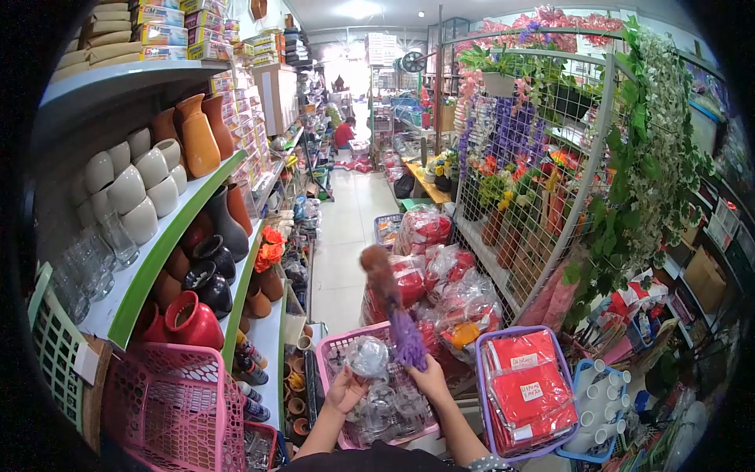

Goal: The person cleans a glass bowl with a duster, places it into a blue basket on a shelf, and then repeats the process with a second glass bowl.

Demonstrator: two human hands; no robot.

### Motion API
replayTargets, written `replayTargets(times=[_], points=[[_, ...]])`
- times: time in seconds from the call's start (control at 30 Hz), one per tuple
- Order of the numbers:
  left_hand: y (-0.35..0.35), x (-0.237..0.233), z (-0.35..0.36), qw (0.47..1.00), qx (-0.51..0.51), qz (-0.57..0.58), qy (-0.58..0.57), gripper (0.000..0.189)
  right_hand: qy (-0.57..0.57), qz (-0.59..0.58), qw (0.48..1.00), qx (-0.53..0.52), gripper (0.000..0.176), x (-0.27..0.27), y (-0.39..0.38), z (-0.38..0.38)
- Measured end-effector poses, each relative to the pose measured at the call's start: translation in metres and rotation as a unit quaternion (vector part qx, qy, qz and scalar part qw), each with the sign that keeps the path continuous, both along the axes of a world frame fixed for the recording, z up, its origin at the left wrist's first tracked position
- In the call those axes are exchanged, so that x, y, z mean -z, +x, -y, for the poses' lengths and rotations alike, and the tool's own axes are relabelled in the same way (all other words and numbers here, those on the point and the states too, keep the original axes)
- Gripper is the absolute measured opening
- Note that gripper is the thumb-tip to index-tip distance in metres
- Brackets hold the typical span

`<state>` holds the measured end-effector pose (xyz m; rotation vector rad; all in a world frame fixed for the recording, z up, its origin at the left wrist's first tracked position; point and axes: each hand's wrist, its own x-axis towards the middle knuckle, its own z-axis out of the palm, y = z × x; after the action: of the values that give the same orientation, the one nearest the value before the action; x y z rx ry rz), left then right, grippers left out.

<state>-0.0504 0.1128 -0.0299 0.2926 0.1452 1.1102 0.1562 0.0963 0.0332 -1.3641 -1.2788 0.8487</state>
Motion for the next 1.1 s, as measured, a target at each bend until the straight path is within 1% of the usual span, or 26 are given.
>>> replayTargets(times=[0.07, 0.1, 0.13, 0.17, 0.2, 0.27, 0.3, 0.33, 0.37, 0.4, 0.47, 0.5, 0.53, 0.6, 0.63, 0.67, 0.73, 0.77, 0.8, 0.87, 0.9, 0.93, 0.97, 1.0, 1.03, 1.1], points=[[-0.003, 0.011, -0.008, 0.999, -0.047, 0.01, -0.019, 0.04, -0.011, 0.039, 0.999, 0.016, 0.042, -0.004, 0.006, 0.018], [-0.004, 0.004, -0.012, 0.999, -0.053, -0.007, -0.005, 0.033, -0.033, 0.074, 0.996, -0.041, 0.038, -0.003, 0.012, 0.028], [-0.008, 0.002, -0.013, 0.999, -0.051, -0.007, -0.004, 0.033, -0.057, 0.108, 0.988, -0.098, 0.034, 0.001, 0.018, 0.036], [-0.013, 0.0, -0.013, 0.998, -0.052, -0.017, 0.0, 0.033, -0.055, 0.128, 0.983, -0.117, 0.03, 0.004, 0.026, 0.042], [-0.015, -0.001, -0.015, 0.998, -0.053, -0.028, 0.004, 0.033, -0.055, 0.128, 0.984, -0.115, 0.03, 0.002, 0.037, 0.046], [-0.016, 0.013, -0.015, 0.995, -0.071, -0.065, 0.033, 0.034, -0.102, 0.117, 0.97, -0.186, 0.029, -0.008, 0.057, 0.055], [-0.015, 0.016, -0.014, 0.996, -0.071, -0.059, 0.021, 0.034, -0.165, 0.095, 0.96, -0.206, 0.03, -0.021, 0.061, 0.06], [-0.015, 0.02, -0.014, 0.996, -0.071, -0.054, 0.009, 0.034, -0.166, 0.094, 0.96, -0.205, 0.03, -0.02, 0.06, 0.062], [-0.015, 0.019, -0.016, 0.996, -0.05, 0.044, -0.058, 0.04, -0.118, 0.107, 0.967, -0.2, 0.03, -0.017, 0.059, 0.064], [-0.014, 0.018, -0.016, 0.996, -0.048, 0.043, -0.058, 0.04, -0.069, 0.12, 0.971, -0.195, 0.03, -0.015, 0.058, 0.066], [-0.013, 0.011, -0.017, 0.995, -0.093, -0.039, -0.023, 0.04, -0.078, 0.135, 0.974, -0.162, 0.032, -0.011, 0.05, 0.068], [-0.01, 0.0, -0.014, 0.992, -0.103, -0.055, -0.048, 0.035, -0.087, 0.15, 0.976, -0.132, 0.033, -0.008, 0.045, 0.07], [-0.013, 0.009, -0.018, 0.992, -0.104, -0.054, -0.048, 0.035, -0.096, 0.165, 0.976, -0.102, 0.035, -0.006, 0.042, 0.071], [-0.019, 0.027, -0.025, 0.989, -0.06, 0.021, 0.135, 0.03, -0.066, 0.139, 0.962, -0.224, 0.038, 0.01, 0.049, 0.071], [-0.021, 0.029, -0.026, 0.989, -0.06, 0.019, 0.135, 0.03, -0.059, 0.171, 0.955, -0.235, 0.04, 0.021, 0.055, 0.072], [-0.02, 0.019, -0.025, 0.994, -0.078, 0.009, 0.071, 0.027, -0.053, 0.202, 0.947, -0.245, 0.042, 0.019, 0.055, 0.073], [-0.017, 0.005, -0.024, 0.992, -0.111, -0.008, -0.059, 0.023, -0.082, 0.197, 0.954, -0.209, 0.042, 0.014, 0.049, 0.072], [-0.02, 0.01, -0.026, 0.995, -0.098, -0.005, -0.02, 0.025, -0.111, 0.194, 0.959, -0.174, 0.041, 0.012, 0.044, 0.071], [-0.021, 0.015, -0.028, 0.995, -0.099, -0.003, -0.021, 0.025, -0.111, 0.195, 0.959, -0.175, 0.041, 0.009, 0.038, 0.073], [-0.022, 0.013, -0.032, 0.996, -0.081, 0.034, 0.005, 0.025, -0.05, 0.252, 0.958, -0.129, 0.038, 0.001, 0.021, 0.08], [-0.021, 0.006, -0.031, 0.996, -0.081, 0.034, 0.005, 0.025, 0.016, 0.245, 0.964, -0.102, 0.035, 0.001, 0.015, 0.083], [-0.019, 0.0, -0.029, 0.993, -0.117, -0.011, -0.004, 0.027, 0.017, 0.245, 0.964, -0.101, 0.035, 0.002, 0.011, 0.083], [-0.018, -0.006, -0.026, 0.986, -0.154, -0.057, -0.013, 0.03, -0.008, 0.203, 0.977, -0.066, 0.035, 0.003, 0.008, 0.082], [-0.02, -0.005, -0.029, 0.99, -0.133, -0.039, 0.027, 0.037, -0.033, 0.159, 0.986, -0.032, 0.035, 0.004, 0.005, 0.081], [-0.02, -0.006, -0.026, 0.989, -0.139, -0.042, 0.015, 0.038, -0.058, 0.115, 0.992, 0.003, 0.035, 0.005, 0.004, 0.08], [-0.019, -0.007, -0.022, 0.989, -0.142, -0.044, 0.003, 0.039, -0.073, 0.153, 0.985, -0.03, 0.035, 0.0, 0.013, 0.079]])
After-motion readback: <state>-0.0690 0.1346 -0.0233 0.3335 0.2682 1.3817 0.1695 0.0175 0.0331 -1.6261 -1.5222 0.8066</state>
